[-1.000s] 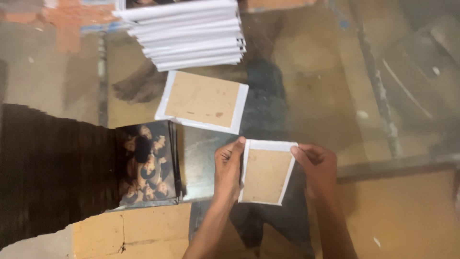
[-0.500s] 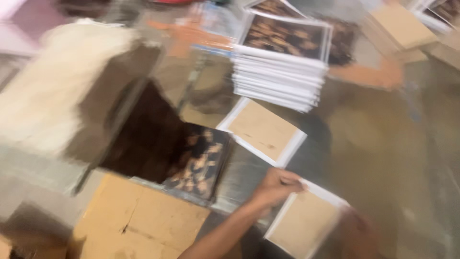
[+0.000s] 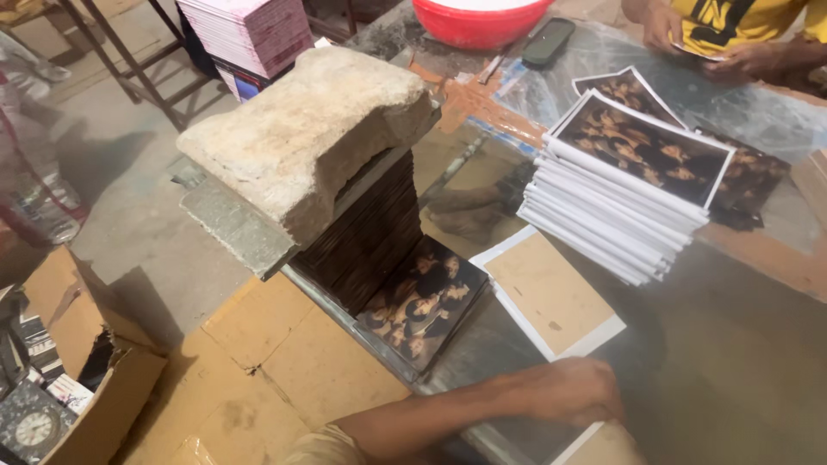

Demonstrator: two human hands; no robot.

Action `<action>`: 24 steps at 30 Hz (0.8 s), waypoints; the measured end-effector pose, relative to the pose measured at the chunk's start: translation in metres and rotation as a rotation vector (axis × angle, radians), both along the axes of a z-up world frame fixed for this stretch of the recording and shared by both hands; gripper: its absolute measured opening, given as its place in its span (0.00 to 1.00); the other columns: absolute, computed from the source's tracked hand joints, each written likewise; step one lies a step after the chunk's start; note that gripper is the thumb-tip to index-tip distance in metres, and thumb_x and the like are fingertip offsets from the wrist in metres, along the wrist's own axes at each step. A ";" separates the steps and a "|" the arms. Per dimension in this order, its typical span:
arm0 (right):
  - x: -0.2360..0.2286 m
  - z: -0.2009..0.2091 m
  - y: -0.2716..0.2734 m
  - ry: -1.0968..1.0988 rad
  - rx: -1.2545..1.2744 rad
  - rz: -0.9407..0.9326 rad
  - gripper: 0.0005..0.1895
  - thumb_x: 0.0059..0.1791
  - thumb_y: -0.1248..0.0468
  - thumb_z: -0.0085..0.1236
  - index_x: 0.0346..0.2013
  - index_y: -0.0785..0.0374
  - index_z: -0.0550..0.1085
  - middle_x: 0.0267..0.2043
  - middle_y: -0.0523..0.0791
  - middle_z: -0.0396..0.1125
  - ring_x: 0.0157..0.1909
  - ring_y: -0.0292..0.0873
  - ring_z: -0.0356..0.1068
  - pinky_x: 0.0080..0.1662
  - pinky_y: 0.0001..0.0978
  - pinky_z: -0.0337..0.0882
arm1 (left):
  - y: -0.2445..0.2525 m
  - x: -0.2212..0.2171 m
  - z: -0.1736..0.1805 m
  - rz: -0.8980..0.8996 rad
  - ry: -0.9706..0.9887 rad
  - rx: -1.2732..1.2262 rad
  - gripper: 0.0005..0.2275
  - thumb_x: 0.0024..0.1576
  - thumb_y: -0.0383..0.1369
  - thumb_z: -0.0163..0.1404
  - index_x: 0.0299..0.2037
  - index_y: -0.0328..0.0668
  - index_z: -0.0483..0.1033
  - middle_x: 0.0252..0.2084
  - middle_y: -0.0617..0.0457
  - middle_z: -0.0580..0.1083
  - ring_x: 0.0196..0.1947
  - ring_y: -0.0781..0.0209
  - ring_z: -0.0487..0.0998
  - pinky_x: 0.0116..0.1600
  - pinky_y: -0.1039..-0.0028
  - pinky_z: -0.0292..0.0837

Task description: The person assembles photo frames by hand. They pick up a printed photo and a cardboard backing, place the photo into the frame, and press the backing into place. The completed frames are stacked on the table.

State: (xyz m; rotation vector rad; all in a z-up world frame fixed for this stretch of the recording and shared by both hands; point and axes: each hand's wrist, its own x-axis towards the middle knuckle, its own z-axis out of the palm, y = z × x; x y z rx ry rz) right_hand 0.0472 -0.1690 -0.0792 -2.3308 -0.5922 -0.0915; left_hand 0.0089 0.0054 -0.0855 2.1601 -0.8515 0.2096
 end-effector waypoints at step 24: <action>-0.024 0.010 -0.017 0.023 -0.034 0.109 0.25 0.45 0.59 0.66 0.56 0.60 0.75 0.58 0.49 0.71 0.61 0.48 0.69 0.59 0.37 0.67 | -0.001 -0.043 -0.006 -0.103 -0.067 0.127 0.17 0.62 0.39 0.48 0.62 0.59 0.76 0.60 0.58 0.78 0.58 0.55 0.80 0.60 0.71 0.77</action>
